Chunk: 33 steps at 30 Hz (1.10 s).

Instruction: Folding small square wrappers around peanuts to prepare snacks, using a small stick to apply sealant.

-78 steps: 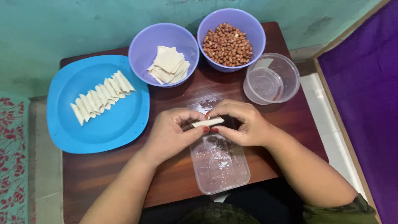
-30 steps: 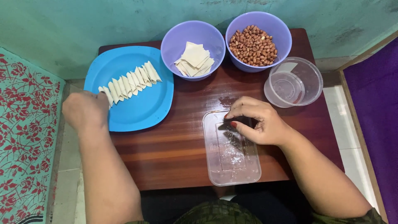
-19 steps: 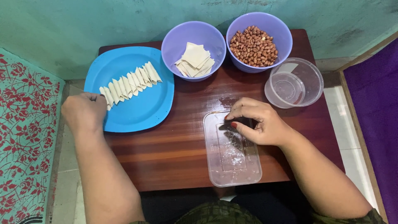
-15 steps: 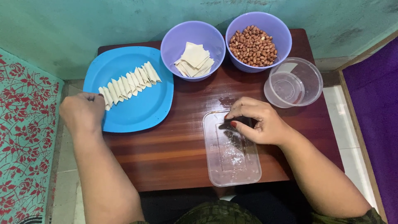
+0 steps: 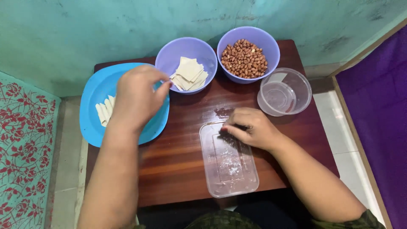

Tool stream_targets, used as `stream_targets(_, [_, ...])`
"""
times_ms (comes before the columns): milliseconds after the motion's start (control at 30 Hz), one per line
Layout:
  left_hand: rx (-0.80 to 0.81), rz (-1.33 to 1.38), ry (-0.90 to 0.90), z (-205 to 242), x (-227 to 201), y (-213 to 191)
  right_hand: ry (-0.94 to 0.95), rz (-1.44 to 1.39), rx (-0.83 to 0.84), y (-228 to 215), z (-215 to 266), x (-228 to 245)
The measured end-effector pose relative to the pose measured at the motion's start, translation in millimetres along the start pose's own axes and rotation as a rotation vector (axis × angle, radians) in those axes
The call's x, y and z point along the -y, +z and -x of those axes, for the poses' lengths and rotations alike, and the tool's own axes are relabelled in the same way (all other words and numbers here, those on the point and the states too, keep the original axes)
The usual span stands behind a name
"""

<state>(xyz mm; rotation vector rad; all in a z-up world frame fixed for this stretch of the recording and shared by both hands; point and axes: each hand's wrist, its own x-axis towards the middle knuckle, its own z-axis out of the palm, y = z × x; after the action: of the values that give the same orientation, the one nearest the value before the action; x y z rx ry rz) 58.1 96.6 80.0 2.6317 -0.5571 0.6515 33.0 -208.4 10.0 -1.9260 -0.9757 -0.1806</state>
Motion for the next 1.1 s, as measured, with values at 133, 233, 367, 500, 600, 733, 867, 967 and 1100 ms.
stream_targets(133, [0.182, -0.103, 0.0, -35, 9, 31, -0.024, 0.0, -0.008, 4, 4, -9])
stream_targets(233, [0.307, -0.239, 0.002, -49, 27, 71, -0.049, 0.019, -0.027, 4, 3, -11])
stream_targets(367, [0.338, -0.234, 0.035, -52, 37, 104, -0.036, 0.02, -0.01, 6, 3, -13])
stream_targets(500, [0.341, -0.217, 0.04, -53, 40, 106, -0.032, 0.02, -0.01, 8, 1, -12])
stream_targets(600, [0.363, -0.224, 0.022, -57, 38, 108, -0.043, 0.01, 0.004, 8, 0, -12])
stream_targets(733, [0.357, -0.224, 0.058, -56, 38, 110, -0.046, 0.015, 0.022, 10, 2, -17])
stream_targets(867, [0.302, -0.232, 0.069, -59, 35, 108, -0.05, 0.024, 0.008, 6, -1, -14])
stream_targets(967, [0.272, -0.184, 0.052, -58, 28, 102, -0.052, 0.02, 0.0, 6, 1, -14])
stream_targets(1100, [0.221, 0.033, -0.028, -62, 16, 71, -0.048, 0.028, -0.018, 3, 0, -13])
